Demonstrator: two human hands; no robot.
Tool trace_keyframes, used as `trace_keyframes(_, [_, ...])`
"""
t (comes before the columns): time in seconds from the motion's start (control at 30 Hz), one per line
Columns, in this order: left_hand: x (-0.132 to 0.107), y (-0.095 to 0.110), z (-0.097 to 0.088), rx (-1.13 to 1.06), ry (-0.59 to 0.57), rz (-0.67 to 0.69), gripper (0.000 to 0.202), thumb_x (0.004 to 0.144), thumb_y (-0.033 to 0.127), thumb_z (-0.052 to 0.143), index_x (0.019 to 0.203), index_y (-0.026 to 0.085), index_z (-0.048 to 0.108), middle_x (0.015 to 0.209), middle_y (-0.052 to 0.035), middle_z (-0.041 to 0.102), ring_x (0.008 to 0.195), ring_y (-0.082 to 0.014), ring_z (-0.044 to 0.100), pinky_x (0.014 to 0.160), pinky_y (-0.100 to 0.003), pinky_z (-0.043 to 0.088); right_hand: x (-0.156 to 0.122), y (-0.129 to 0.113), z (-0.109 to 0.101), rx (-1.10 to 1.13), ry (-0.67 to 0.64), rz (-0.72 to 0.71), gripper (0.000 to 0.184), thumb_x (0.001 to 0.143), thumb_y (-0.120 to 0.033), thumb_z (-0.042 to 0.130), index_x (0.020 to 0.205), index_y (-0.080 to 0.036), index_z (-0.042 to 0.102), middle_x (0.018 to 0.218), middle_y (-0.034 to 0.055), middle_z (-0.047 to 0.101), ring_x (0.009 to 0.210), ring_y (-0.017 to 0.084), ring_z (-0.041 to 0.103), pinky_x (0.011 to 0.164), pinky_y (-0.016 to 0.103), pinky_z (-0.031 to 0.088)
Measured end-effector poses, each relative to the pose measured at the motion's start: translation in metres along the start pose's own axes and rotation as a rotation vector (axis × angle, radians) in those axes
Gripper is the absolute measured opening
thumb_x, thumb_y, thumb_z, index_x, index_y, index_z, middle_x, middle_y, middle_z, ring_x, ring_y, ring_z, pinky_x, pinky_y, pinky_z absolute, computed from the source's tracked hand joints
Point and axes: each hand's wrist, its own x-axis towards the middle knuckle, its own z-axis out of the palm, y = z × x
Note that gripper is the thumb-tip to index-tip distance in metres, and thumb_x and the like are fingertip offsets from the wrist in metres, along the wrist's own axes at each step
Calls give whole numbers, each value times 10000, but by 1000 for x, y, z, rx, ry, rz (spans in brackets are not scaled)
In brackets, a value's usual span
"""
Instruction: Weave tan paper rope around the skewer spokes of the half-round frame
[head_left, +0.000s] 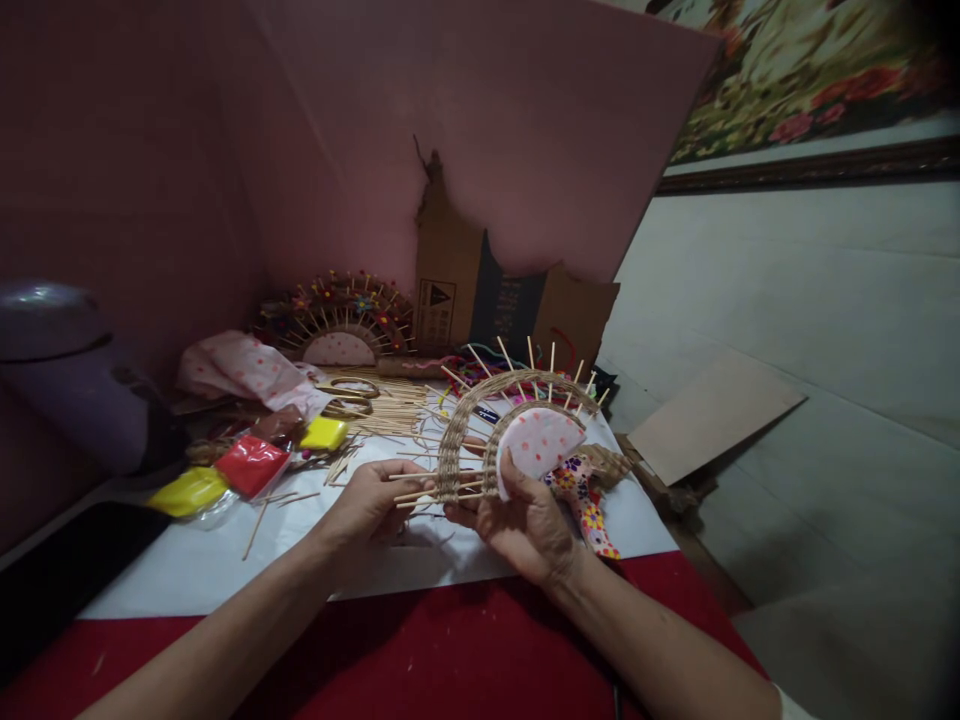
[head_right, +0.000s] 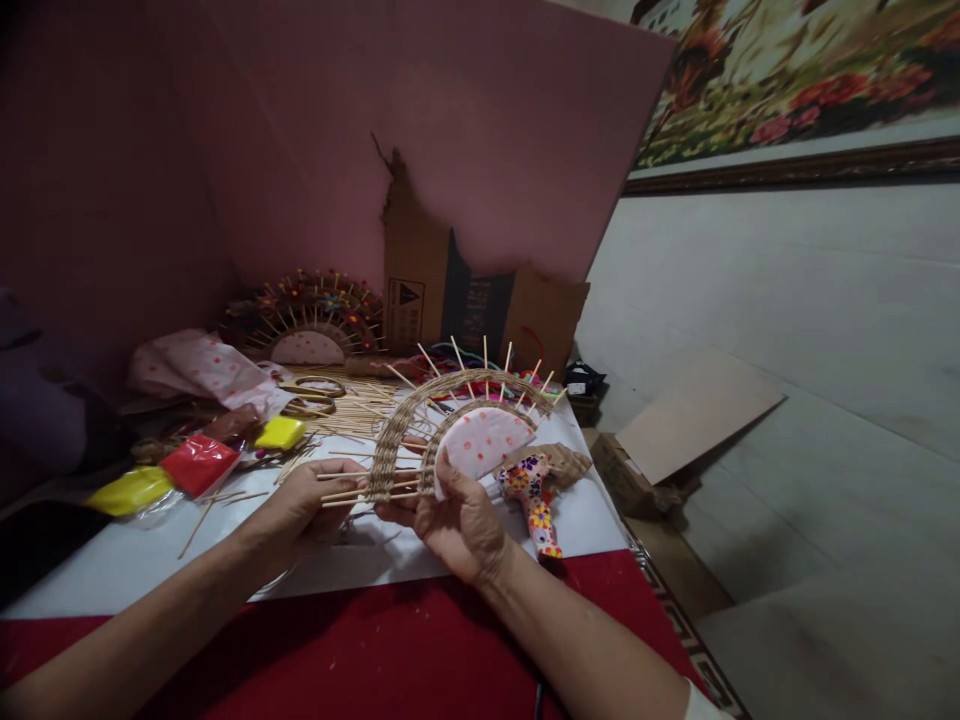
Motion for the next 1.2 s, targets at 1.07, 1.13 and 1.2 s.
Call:
trace_keyframes(1.07, [-13,20,-18,1180,217,1211,79,775,170,587,744,145,655,587,-8,632,531,-110,564,533,-227,404,9,4,-10,-150,-67,15,202,739,-280,660,917,-192,620,884,30,684,722,143,614,615,270,472])
trace_keyframes(1.13, [-12,21,-19,1237,226,1241,82,782,167,580,755,138,652,597,-16,638,540,-118,577,538,-230,415,9,5,-9,-183,-81,31,234,728,-300,672,927,-189,620,884,33,678,734,144,608,594,253,457])
trace_keyframes(1.2, [-11,22,-21,1249,256,1243,86,789,168,574,767,135,649,656,-34,669,590,-129,608,577,-235,437,8,5,-7,-211,-100,54,290,723,-335,675,967,-190,616,885,40,671,762,151,601,580,241,441])
